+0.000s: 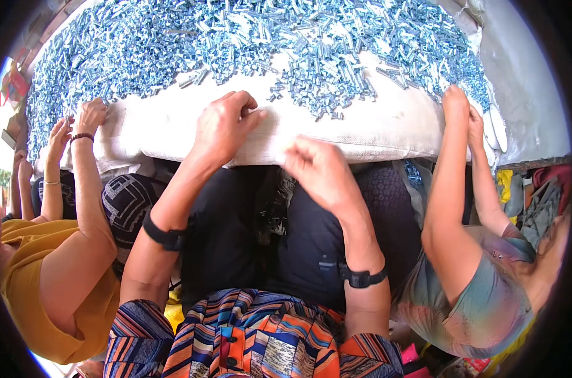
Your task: The person repeatedly picks up metal fastener components from a table, fits the pieces together by hand, and drops the assembled fasteners into a bag.
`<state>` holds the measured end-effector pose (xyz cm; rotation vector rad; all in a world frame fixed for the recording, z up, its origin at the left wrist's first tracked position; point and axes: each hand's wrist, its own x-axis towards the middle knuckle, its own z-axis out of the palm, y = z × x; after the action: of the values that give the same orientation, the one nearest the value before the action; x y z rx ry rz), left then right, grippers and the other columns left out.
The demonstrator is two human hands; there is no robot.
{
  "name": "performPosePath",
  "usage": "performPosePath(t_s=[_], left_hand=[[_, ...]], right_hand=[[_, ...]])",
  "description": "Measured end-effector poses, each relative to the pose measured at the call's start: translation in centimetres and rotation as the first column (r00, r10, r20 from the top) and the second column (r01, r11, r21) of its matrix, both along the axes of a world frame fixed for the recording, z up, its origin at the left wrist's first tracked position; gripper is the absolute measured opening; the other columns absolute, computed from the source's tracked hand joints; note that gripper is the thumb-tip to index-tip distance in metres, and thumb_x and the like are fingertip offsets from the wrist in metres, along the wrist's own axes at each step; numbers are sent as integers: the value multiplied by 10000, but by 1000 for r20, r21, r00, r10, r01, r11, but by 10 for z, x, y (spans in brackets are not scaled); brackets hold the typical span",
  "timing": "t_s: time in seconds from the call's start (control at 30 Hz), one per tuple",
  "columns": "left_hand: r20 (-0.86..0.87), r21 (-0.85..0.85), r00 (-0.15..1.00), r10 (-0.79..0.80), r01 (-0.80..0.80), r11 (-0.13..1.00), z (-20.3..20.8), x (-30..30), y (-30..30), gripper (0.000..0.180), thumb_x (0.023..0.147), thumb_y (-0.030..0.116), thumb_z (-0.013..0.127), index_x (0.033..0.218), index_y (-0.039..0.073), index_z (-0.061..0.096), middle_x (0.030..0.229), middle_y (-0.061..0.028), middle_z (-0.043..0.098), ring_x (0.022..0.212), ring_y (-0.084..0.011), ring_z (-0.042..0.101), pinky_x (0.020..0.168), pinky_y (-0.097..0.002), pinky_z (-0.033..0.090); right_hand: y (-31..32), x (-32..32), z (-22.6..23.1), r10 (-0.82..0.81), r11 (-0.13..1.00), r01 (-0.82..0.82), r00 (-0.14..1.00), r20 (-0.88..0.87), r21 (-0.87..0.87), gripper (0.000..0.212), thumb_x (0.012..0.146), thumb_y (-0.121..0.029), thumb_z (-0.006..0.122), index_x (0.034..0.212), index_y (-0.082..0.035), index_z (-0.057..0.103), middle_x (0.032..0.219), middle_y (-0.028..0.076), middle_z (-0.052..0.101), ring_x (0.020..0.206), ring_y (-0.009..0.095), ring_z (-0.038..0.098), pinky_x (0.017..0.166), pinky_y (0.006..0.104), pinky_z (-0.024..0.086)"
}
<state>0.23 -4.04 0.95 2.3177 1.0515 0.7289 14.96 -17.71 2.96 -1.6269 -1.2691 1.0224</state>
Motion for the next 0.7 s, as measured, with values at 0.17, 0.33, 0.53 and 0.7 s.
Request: performPosePath(t_s=[0.17,0.33,0.53,0.7], left_hand=[[-168,101,984,61,-45,994,-5,27,17,250,770,287,677,824,57,597,829,-107,619,767,-308,622,668,-420,485],[-150,112,988,27,-10,994,-13,33,25,211,760,254,673,825,70,591,813,-111,606,763,-317,620,663,-437,482],[-88,65,996,16,-11,998,-2,21,17,154,770,159,629,863,43,591,812,-144,607,711,-316,613,659,-415,486],[276,-341,961,-23,121,932,2,-18,10,152,819,75,572,952,4,583,794,-93,620,658,-176,591,628,-292,478]], right_hand=[[81,20,6,-197,961,145,956,219,235,149,846,-136,596,835,13,600,662,87,596,602,134,555,592,298,445],[145,26,-11,-310,897,-12,697,647,442,138,776,-128,570,825,-21,641,851,167,632,809,350,610,717,430,484],[153,22,-22,-250,936,-75,549,797,345,97,757,-103,561,761,-29,623,850,175,602,864,348,577,739,458,470],[108,11,-9,-174,948,49,907,384,315,108,799,-88,594,869,-9,619,807,133,621,746,226,594,670,361,464]])
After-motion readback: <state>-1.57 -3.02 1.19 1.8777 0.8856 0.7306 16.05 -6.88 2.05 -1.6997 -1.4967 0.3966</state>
